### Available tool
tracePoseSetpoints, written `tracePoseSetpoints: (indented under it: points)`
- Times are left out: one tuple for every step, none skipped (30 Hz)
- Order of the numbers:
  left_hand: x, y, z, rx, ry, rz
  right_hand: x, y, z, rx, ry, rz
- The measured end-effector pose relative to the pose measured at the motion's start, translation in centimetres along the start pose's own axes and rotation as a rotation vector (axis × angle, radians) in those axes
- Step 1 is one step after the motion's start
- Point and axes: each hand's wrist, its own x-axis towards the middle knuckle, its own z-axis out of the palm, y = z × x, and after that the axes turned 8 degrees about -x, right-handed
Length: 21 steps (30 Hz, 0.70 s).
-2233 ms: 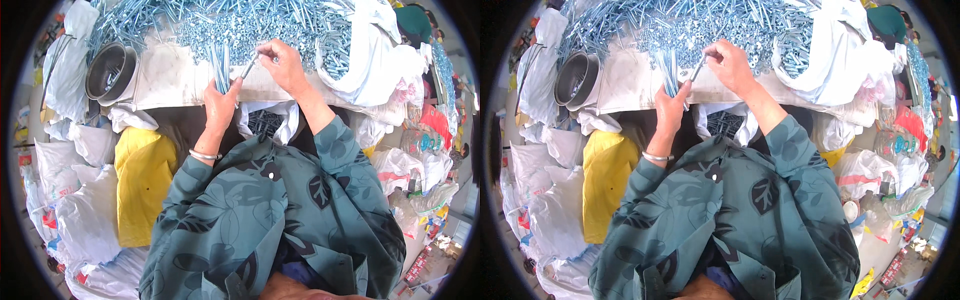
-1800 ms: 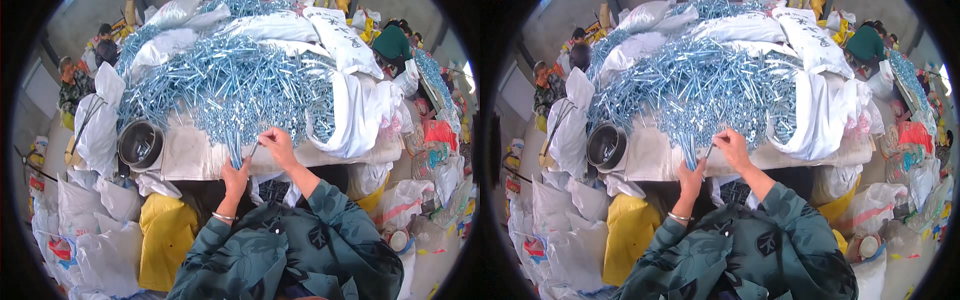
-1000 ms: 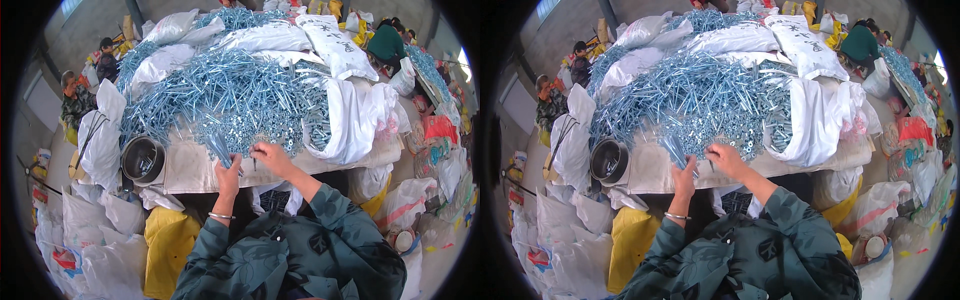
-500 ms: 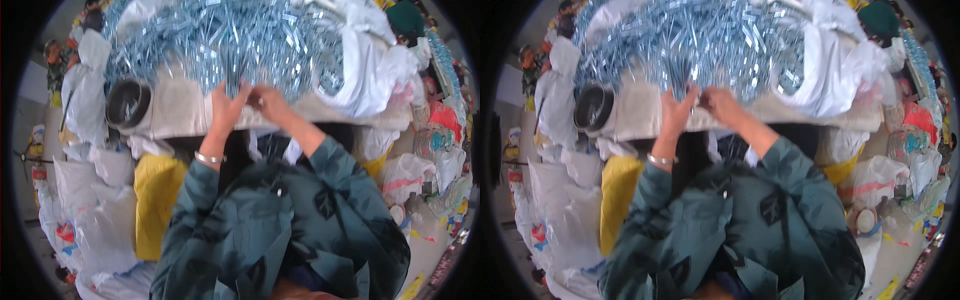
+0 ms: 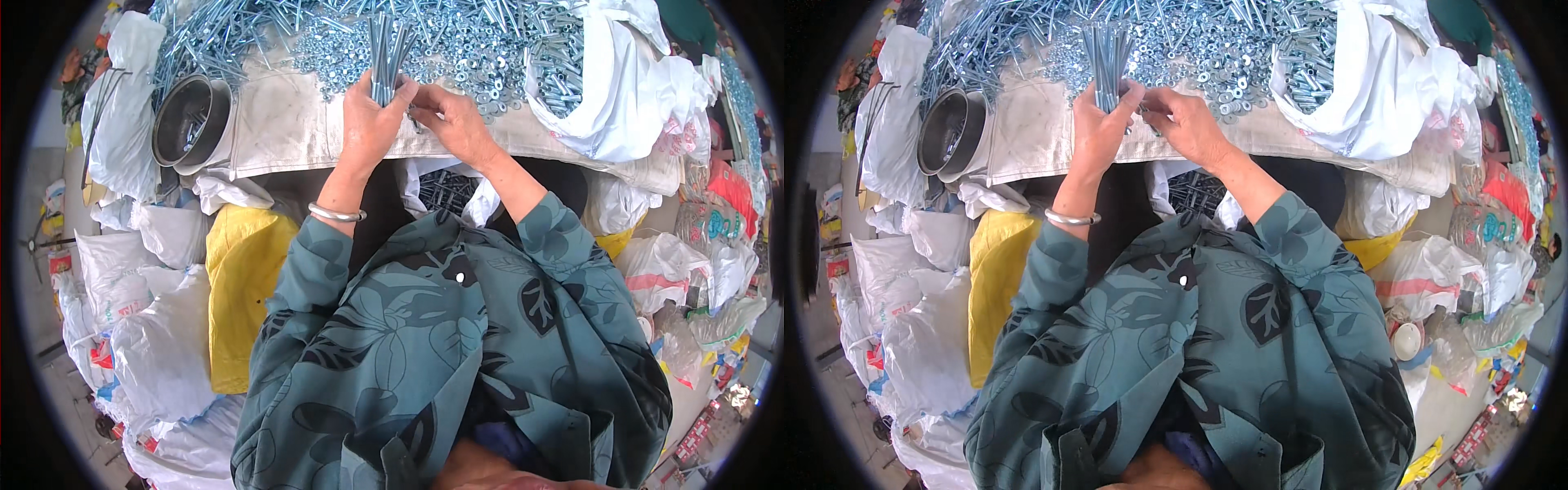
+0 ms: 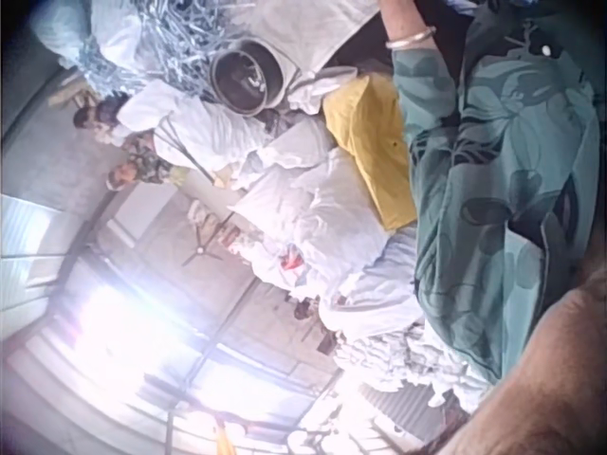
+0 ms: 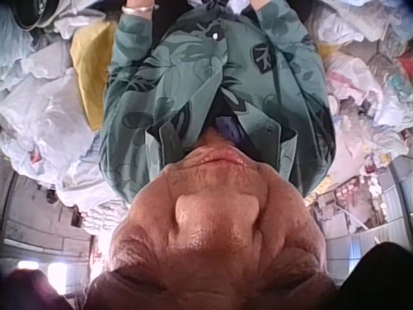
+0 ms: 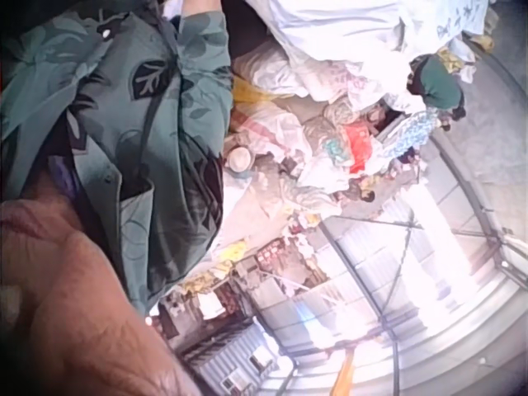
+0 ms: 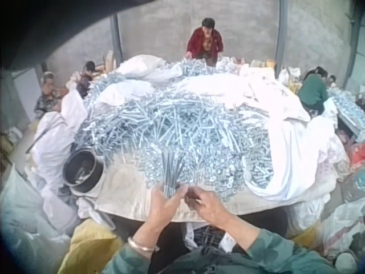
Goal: The person assembles hardware fasteners by picking up metal washers and nuts from a table and sliding them onto metal bolts by hand while holding a bundle of bolts.
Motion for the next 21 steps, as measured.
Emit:
tracePoseSetpoints:
  points:
    - [0.0, 0.0, 0.1, -0.001, -0.004, 0.0, 0.0, 0.0, -0.2, -0.039, -0.034, -0.016]
    - [-0.1, 0.0, 0.2, -0.004, 0.005, 0.001, 0.0, 0.1, -0.3, -0.077, -0.07, -0.032]
    - [-0.2, 0.0, 0.2, -0.006, 0.015, 0.002, 0.1, 0.2, -0.2, -0.077, -0.068, -0.029]
    - [0.0, 0.3, 0.3, -0.006, 0.013, 0.001, 0.4, 0.4, -0.1, -0.064, -0.013, -0.081]
    - [0.2, 0.6, 0.4, 0.04, 0.009, 0.0, 0.5, 0.6, 0.0, -0.051, 0.042, -0.132]
    - [0.3, 0.8, 0.6, 0.087, 0.005, -0.001, 0.6, 0.8, 0.0, -0.051, 0.043, -0.129]
    - [0.4, 0.8, 0.5, 0.089, 0.007, -0.001, 0.9, 0.8, 0.1, -0.019, 0.056, -0.132]
    - [0.4, 0.8, 0.6, 0.072, 0.009, 0.001, 1.0, 0.8, 0.2, 0.012, 0.069, -0.135]
    - [0.5, 0.8, 0.6, 0.054, 0.01, 0.002, 1.0, 0.9, 0.2, 0.014, 0.068, -0.135]
    - [0.5, 0.8, 0.5, 0.055, 0.012, 0.002, 0.8, 0.6, 0.2, 0.033, 0.06, -0.084]
    - [0.5, 0.9, 0.3, 0.074, 0.013, -0.002, 0.8, 0.5, 0.2, 0.052, 0.053, -0.032]
    - [0.6, 1.0, 0.2, 0.092, 0.014, -0.006, 0.9, 0.7, 0.1, 0.054, 0.051, -0.033]
    - [0.7, 1.0, 0.3, 0.09, 0.011, -0.007, 0.9, 1.1, -0.3, 0.122, 0.131, -0.037]
    - [0.8, 1.0, 0.4, 0.126, 0.016, -0.005, 0.9, 1.4, -0.5, 0.19, 0.21, -0.04]
    - [0.9, 1.0, 0.5, 0.161, 0.022, -0.002, 1.0, 1.6, -0.1, 0.189, 0.212, -0.039]
    - [1.0, 0.9, 0.5, 0.161, 0.02, -0.002, 1.2, 1.5, 0.8, 0.202, 0.234, -0.081]
    - [1.0, 0.8, 0.5, 0.151, 0.019, 0.009, 1.3, 1.4, 1.3, 0.214, 0.255, -0.123]
    - [1.0, 0.7, 0.6, 0.14, 0.017, 0.02, 1.2, 1.5, 1.0, 0.214, 0.257, -0.123]
    - [0.9, 0.8, 0.6, 0.139, 0.018, 0.021, 1.1, 1.2, 0.6, 0.17, 0.278, -0.104]
    - [0.9, 0.9, 0.7, 0.13, 0.004, 0.02, 1.1, 1.0, 0.3, 0.126, 0.3, -0.085]
    - [0.8, 1.0, 0.8, 0.121, -0.011, 0.02, 1.4, 1.5, 0.4, 0.126, 0.299, -0.085]
